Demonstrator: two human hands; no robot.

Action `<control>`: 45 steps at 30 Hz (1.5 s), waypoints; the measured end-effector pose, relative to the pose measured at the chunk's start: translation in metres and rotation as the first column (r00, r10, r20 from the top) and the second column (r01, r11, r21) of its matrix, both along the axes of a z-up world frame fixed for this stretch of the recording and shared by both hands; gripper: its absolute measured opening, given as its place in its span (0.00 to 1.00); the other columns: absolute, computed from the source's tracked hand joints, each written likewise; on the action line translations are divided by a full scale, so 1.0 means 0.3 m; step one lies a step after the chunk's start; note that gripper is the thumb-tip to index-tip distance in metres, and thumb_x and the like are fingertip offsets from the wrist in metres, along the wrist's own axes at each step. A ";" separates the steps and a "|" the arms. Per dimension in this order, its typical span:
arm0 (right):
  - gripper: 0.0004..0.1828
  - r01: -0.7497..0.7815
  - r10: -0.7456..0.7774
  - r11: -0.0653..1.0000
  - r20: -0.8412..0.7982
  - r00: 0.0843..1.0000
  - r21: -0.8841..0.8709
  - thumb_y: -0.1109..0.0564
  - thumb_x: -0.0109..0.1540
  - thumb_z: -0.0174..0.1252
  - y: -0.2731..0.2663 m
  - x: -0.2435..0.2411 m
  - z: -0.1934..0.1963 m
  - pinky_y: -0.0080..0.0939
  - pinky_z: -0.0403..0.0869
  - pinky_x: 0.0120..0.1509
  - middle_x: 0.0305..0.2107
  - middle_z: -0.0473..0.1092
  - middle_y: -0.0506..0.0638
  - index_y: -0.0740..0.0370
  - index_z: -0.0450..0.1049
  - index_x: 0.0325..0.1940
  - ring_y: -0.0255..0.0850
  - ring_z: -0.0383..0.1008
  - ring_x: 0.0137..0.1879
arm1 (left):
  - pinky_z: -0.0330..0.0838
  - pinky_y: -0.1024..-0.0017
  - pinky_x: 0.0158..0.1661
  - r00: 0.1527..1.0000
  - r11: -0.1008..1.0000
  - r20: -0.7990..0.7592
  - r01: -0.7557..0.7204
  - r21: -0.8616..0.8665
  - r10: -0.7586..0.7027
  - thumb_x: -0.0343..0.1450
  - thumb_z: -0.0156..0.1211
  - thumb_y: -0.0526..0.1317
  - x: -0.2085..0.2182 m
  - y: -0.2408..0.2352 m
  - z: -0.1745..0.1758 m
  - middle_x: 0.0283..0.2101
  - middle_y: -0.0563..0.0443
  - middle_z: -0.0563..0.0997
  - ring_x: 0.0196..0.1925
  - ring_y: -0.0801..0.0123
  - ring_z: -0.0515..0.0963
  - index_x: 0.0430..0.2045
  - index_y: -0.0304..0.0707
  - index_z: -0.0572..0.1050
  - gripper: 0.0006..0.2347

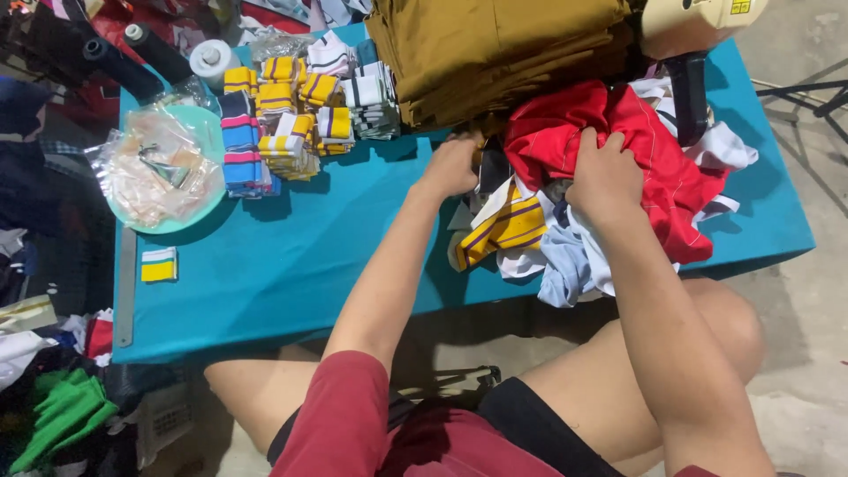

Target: The person sits on the floor and uses scissors to cut a white piece of fabric with a dark stripe into smaller strips. They then pick up a red piece of fabric and a yellow and white striped piece of fabric, folding and cutting them into smaller sections.

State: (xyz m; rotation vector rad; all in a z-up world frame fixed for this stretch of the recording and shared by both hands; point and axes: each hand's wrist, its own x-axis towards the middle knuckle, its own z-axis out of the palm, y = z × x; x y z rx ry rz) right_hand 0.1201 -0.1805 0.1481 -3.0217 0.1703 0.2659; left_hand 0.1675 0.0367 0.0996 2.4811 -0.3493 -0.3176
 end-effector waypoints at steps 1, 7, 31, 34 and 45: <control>0.44 -0.009 0.009 1.000 -0.005 1.000 -0.004 0.68 0.55 0.66 -0.001 0.007 -0.010 0.73 0.73 0.58 0.54 0.61 0.74 0.68 0.57 0.74 0.77 0.69 0.60 | 0.70 0.44 0.61 0.996 0.999 0.071 0.051 -0.012 -0.050 0.58 0.64 0.30 0.044 -0.008 -0.109 0.56 0.23 0.76 0.59 0.29 0.77 0.55 0.27 0.75 0.27; 0.46 -0.026 0.026 1.000 -0.022 0.999 -0.011 0.65 0.54 0.67 0.027 0.057 -0.054 0.73 0.73 0.58 0.55 0.60 0.73 0.69 0.55 0.74 0.78 0.68 0.60 | 0.68 0.43 0.61 0.994 0.919 0.044 0.109 -0.380 -0.100 0.57 0.73 0.38 0.047 -0.023 -0.251 0.63 0.25 0.70 0.60 0.29 0.74 0.70 0.33 0.55 0.44; 0.42 -0.104 0.102 0.994 0.059 0.993 0.027 0.67 0.53 0.62 0.078 -0.006 -0.020 0.72 0.73 0.57 0.52 0.61 0.68 0.69 0.58 0.73 0.75 0.72 0.57 | 0.70 0.61 0.53 0.958 0.816 -0.226 -0.272 -0.510 0.178 0.64 0.71 0.38 -0.396 0.557 -0.125 0.44 0.39 0.84 0.49 0.59 0.78 0.45 0.34 0.83 0.16; 0.42 -0.109 0.108 0.994 0.090 0.990 0.004 0.66 0.53 0.61 0.081 0.003 -0.027 0.71 0.74 0.56 0.52 0.62 0.67 0.67 0.59 0.72 0.73 0.72 0.57 | 0.70 0.69 0.50 0.929 0.735 -0.180 -0.367 -0.570 0.324 0.65 0.72 0.37 -0.441 0.658 -0.023 0.40 0.48 0.84 0.46 0.68 0.78 0.42 0.39 0.84 0.12; 0.44 -0.171 0.191 0.977 0.176 0.966 -0.124 0.63 0.51 0.66 0.070 -0.007 -0.114 0.70 0.78 0.48 0.51 0.62 0.66 0.68 0.62 0.72 0.71 0.74 0.55 | 0.61 0.37 0.64 0.909 0.936 0.360 -0.079 -0.344 0.209 0.64 0.77 0.47 -0.577 0.541 -0.331 0.68 0.34 0.69 0.69 0.25 0.64 0.41 0.44 0.79 0.17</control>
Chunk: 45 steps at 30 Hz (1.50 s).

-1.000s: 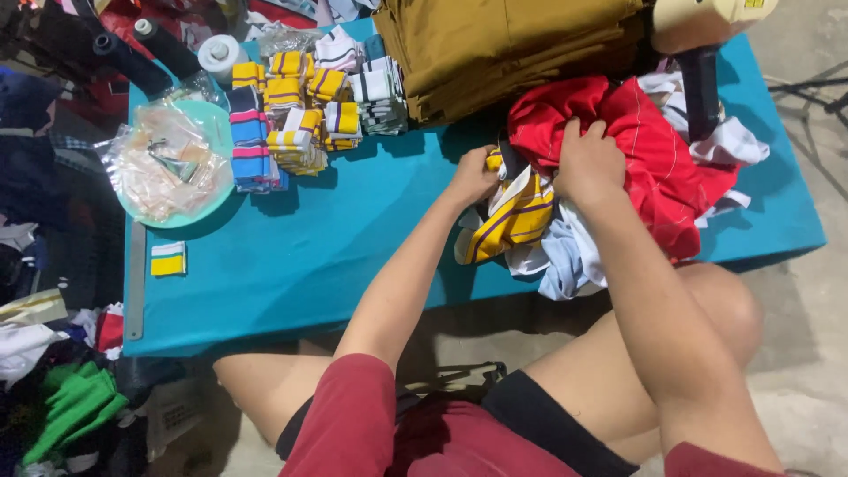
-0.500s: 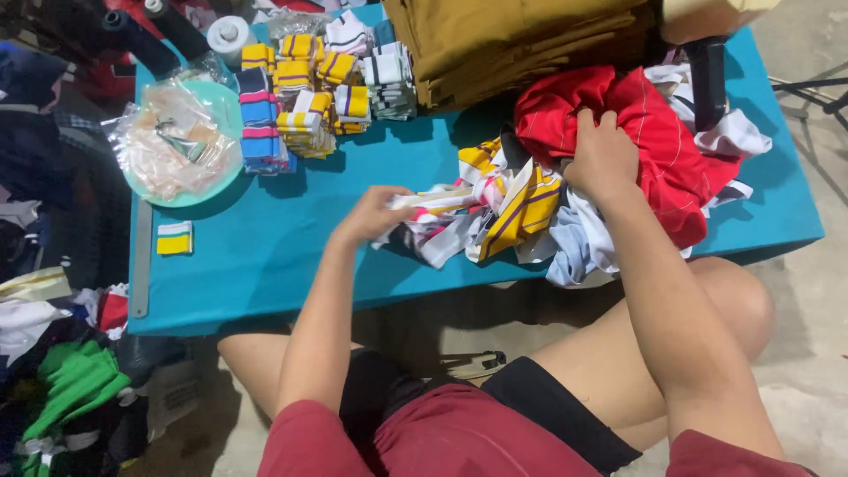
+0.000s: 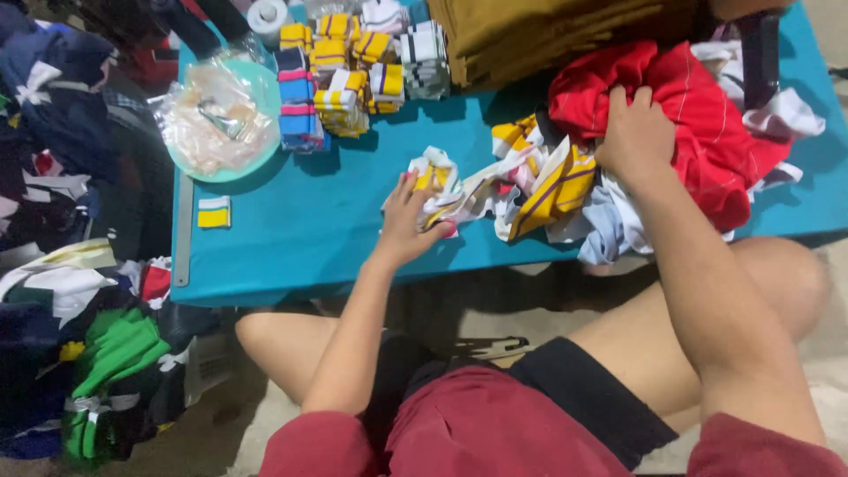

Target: The person sits on the floor and uses scissors to cut a white piece of fabric with a dark stripe into smaller strips. They then pick up a red piece of fabric and a yellow and white striped piece of fabric, folding and cutting them into smaller sections.

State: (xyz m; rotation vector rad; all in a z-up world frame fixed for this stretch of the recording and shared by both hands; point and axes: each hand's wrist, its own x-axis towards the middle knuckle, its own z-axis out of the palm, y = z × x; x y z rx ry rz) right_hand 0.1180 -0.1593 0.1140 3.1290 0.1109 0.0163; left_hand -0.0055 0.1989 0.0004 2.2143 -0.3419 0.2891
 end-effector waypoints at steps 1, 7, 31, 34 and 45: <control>0.44 -0.012 0.012 1.000 0.006 1.000 -0.003 0.64 0.50 0.66 -0.001 -0.009 -0.008 0.70 0.78 0.47 0.50 0.62 0.66 0.69 0.63 0.71 0.71 0.74 0.54 | 0.58 0.36 0.66 0.999 0.992 0.005 -0.039 0.118 0.039 0.61 0.77 0.53 -0.025 -0.038 0.004 0.69 0.33 0.67 0.71 0.28 0.62 0.52 0.41 0.73 0.28; 0.41 -0.083 0.087 0.996 0.121 0.989 -0.038 0.61 0.50 0.64 -0.026 -0.040 -0.016 0.64 0.79 0.46 0.46 0.64 0.62 0.67 0.66 0.69 0.66 0.77 0.50 | 0.58 0.44 0.68 0.987 0.918 0.076 -0.160 0.364 0.142 0.62 0.74 0.55 -0.022 -0.115 -0.027 0.64 0.46 0.70 0.69 0.49 0.67 0.73 0.57 0.60 0.42; 0.19 -0.175 0.135 0.984 0.781 0.610 -0.034 0.55 0.58 0.64 -0.040 -0.045 -0.230 0.39 0.74 0.48 0.38 0.68 0.48 0.54 0.78 0.54 0.44 0.73 0.43 | 0.71 0.55 0.58 0.980 0.980 0.167 -0.131 0.150 0.105 0.66 0.72 0.33 -0.027 -0.098 -0.039 0.48 0.44 0.76 0.53 0.51 0.79 0.47 0.37 0.75 0.17; 0.21 -0.166 0.127 0.986 0.777 0.617 -0.029 0.55 0.57 0.67 -0.045 -0.024 -0.238 0.39 0.75 0.49 0.39 0.68 0.49 0.54 0.78 0.55 0.44 0.73 0.44 | 0.71 0.57 0.58 0.983 0.984 0.136 -0.137 0.115 0.121 0.68 0.70 0.33 -0.015 -0.094 -0.048 0.46 0.44 0.78 0.51 0.53 0.80 0.49 0.36 0.75 0.16; 0.25 -0.153 0.112 0.988 0.728 0.676 -0.010 0.53 0.56 0.74 -0.047 -0.011 -0.248 0.42 0.77 0.50 0.40 0.69 0.49 0.54 0.77 0.56 0.46 0.74 0.46 | 0.73 0.58 0.56 0.977 0.980 0.093 -0.196 0.023 0.193 0.70 0.66 0.35 -0.005 -0.095 -0.030 0.41 0.45 0.79 0.47 0.52 0.81 0.49 0.35 0.75 0.13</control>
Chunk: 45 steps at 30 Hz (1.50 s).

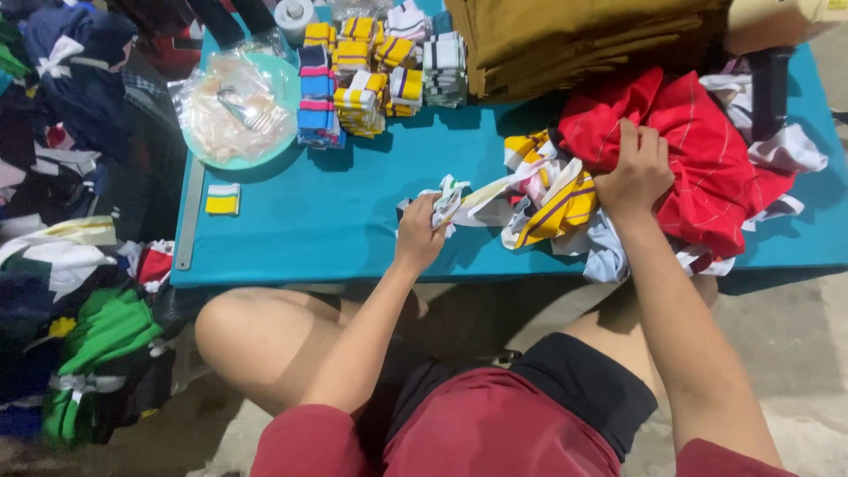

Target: The person sits on the floor and uses scissors to cut a white piece of fabric with a dark stripe into smaller strips. They then pick up a red piece of fabric and a yellow and white striped piece of fabric, folding and cutting them into smaller sections.

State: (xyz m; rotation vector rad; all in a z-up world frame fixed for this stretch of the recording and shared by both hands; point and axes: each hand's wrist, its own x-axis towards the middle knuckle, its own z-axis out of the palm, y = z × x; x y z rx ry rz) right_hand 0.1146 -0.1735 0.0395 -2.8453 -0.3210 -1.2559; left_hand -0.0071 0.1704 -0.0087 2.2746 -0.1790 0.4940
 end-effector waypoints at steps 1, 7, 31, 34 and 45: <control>0.23 -0.010 0.010 1.000 0.031 0.999 -0.006 0.54 0.57 0.71 0.000 -0.007 -0.001 0.41 0.76 0.49 0.40 0.68 0.48 0.54 0.77 0.56 0.45 0.73 0.46 | 0.73 0.58 0.56 1.000 1.000 -0.001 0.007 -0.003 -0.007 0.70 0.67 0.34 -0.006 0.001 -0.005 0.42 0.44 0.80 0.48 0.51 0.81 0.49 0.34 0.75 0.14; 0.22 -0.004 0.005 1.000 0.105 0.994 -0.011 0.55 0.56 0.69 0.020 -0.011 0.012 0.39 0.75 0.47 0.39 0.67 0.46 0.52 0.78 0.55 0.43 0.72 0.45 | 0.73 0.56 0.56 0.999 0.998 -0.024 0.027 -0.049 -0.029 0.70 0.66 0.34 0.002 0.013 -0.023 0.42 0.43 0.80 0.49 0.51 0.81 0.49 0.34 0.76 0.14; 0.46 0.172 -0.111 0.985 -0.775 0.623 -0.003 0.57 0.58 0.68 0.130 -0.082 0.304 0.63 0.72 0.60 0.65 0.59 0.67 0.60 0.55 0.77 0.65 0.59 0.67 | 0.82 0.68 0.44 0.986 0.885 -0.150 -0.009 -0.466 -0.069 0.73 0.56 0.29 0.032 0.412 0.393 0.54 0.44 0.79 0.54 0.60 0.80 0.61 0.40 0.68 0.20; 0.47 0.199 -0.122 0.979 -0.904 0.410 -0.042 0.45 0.63 0.61 0.258 -0.172 0.508 0.74 0.61 0.70 0.72 0.50 0.70 0.57 0.47 0.81 0.70 0.50 0.74 | 0.82 0.67 0.45 0.986 0.893 -0.165 -0.102 -0.439 0.031 0.73 0.57 0.31 0.024 0.465 0.405 0.56 0.42 0.79 0.56 0.59 0.80 0.64 0.37 0.66 0.22; 0.59 -0.149 0.231 0.972 -0.860 0.456 0.182 0.42 0.56 0.70 0.601 -0.296 0.150 0.79 0.72 0.56 0.64 0.62 0.73 0.63 0.45 0.82 0.77 0.73 0.58 | 0.73 0.60 0.59 0.993 0.853 0.104 0.011 -0.521 0.051 0.72 0.50 0.21 -0.005 0.502 0.360 0.55 0.37 0.79 0.58 0.55 0.79 0.64 0.33 0.68 0.23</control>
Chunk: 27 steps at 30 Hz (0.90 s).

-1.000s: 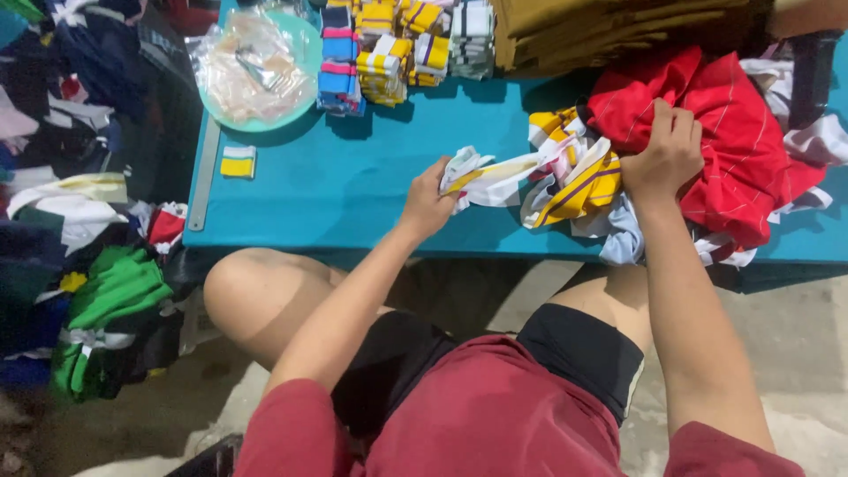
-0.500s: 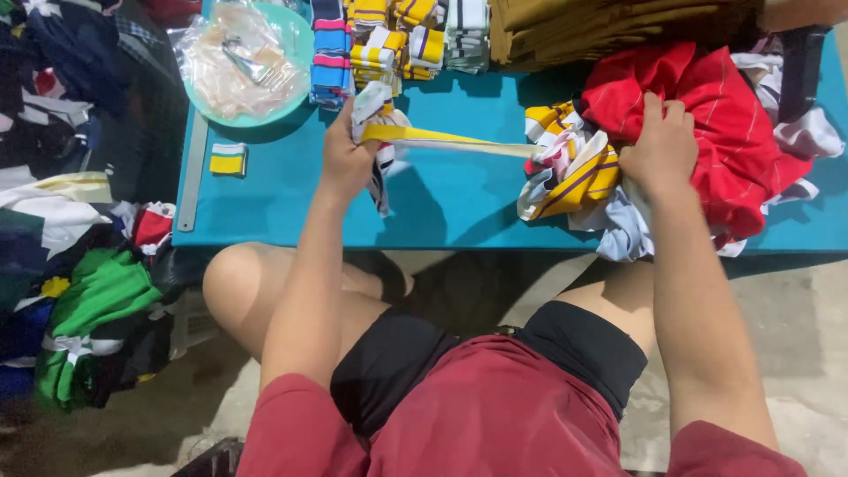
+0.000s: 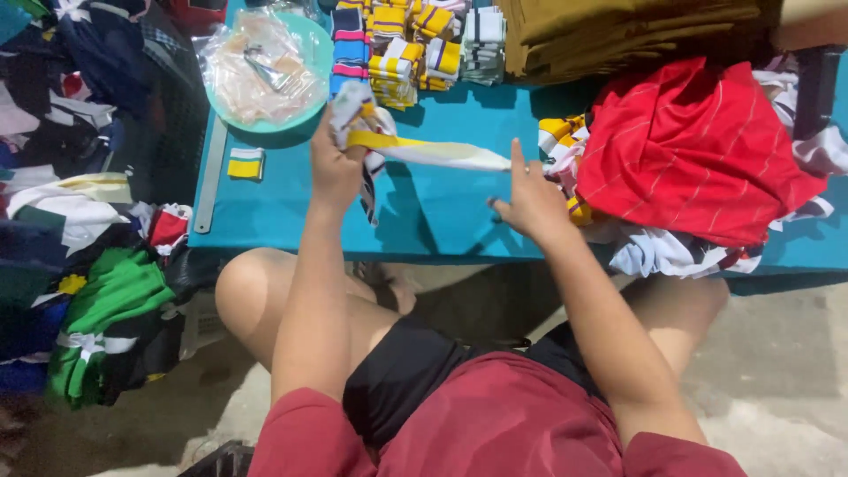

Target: The person sits on the floor and uses scissors to cut a white piece of fabric with a dark stripe into smaller strips. They then pick up a red piece of fabric and a yellow and white striped piece of fabric, folding and cutting them into smaller sections.

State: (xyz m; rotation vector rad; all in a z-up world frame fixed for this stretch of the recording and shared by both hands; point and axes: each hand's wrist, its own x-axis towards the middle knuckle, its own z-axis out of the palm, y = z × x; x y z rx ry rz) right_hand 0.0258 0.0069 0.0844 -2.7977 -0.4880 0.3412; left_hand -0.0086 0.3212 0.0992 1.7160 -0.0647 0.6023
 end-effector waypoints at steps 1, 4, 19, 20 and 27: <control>0.44 -0.045 0.026 0.996 0.209 0.978 0.083 0.52 0.57 0.64 0.007 0.020 -0.096 0.72 0.75 0.51 0.51 0.67 0.68 0.64 0.55 0.74 0.71 0.75 0.52 | 0.74 0.59 0.57 1.000 0.999 0.021 0.022 0.028 -0.023 0.72 0.50 0.21 0.002 -0.010 0.005 0.52 0.38 0.80 0.57 0.54 0.80 0.62 0.35 0.70 0.23; 0.16 -0.058 -0.080 0.943 0.390 0.917 0.328 0.61 0.60 0.53 0.065 0.052 -0.229 0.66 0.74 0.42 0.30 0.72 0.65 0.64 0.67 0.52 0.67 0.77 0.41 | 0.76 0.53 0.54 0.998 0.994 -0.019 0.068 0.087 -0.067 0.68 0.50 0.21 -0.009 -0.072 0.057 0.49 0.34 0.81 0.54 0.45 0.81 0.60 0.33 0.72 0.24; 0.12 -0.224 0.470 0.340 0.040 0.882 0.913 0.64 0.62 0.48 0.509 -0.142 0.104 0.46 0.76 0.51 0.27 0.77 0.47 0.53 0.77 0.35 0.44 0.78 0.40 | 0.71 0.44 0.56 0.750 0.705 -0.658 0.434 0.561 0.062 0.68 0.63 0.43 0.052 -0.036 -0.021 0.56 0.32 0.79 0.58 0.36 0.78 0.70 0.40 0.61 0.32; 0.12 -0.137 0.450 0.334 -0.029 0.893 0.933 0.65 0.63 0.49 0.501 -0.107 0.082 0.46 0.75 0.51 0.28 0.78 0.48 0.56 0.78 0.33 0.38 0.76 0.41 | 0.69 0.43 0.58 0.708 0.695 -0.705 0.491 0.525 0.032 0.71 0.55 0.39 0.040 -0.061 0.038 0.59 0.28 0.78 0.61 0.34 0.77 0.73 0.36 0.58 0.31; 0.07 0.788 0.269 -0.006 -0.758 0.594 0.615 0.49 0.64 0.55 0.369 -0.025 -0.094 0.46 0.75 0.33 0.28 0.72 0.49 0.52 0.73 0.39 0.43 0.76 0.35 | 0.72 0.51 0.58 0.645 0.836 -0.744 0.497 0.233 -0.176 0.62 0.63 0.44 0.058 -0.154 -0.043 0.51 0.39 0.81 0.56 0.48 0.80 0.63 0.44 0.66 0.31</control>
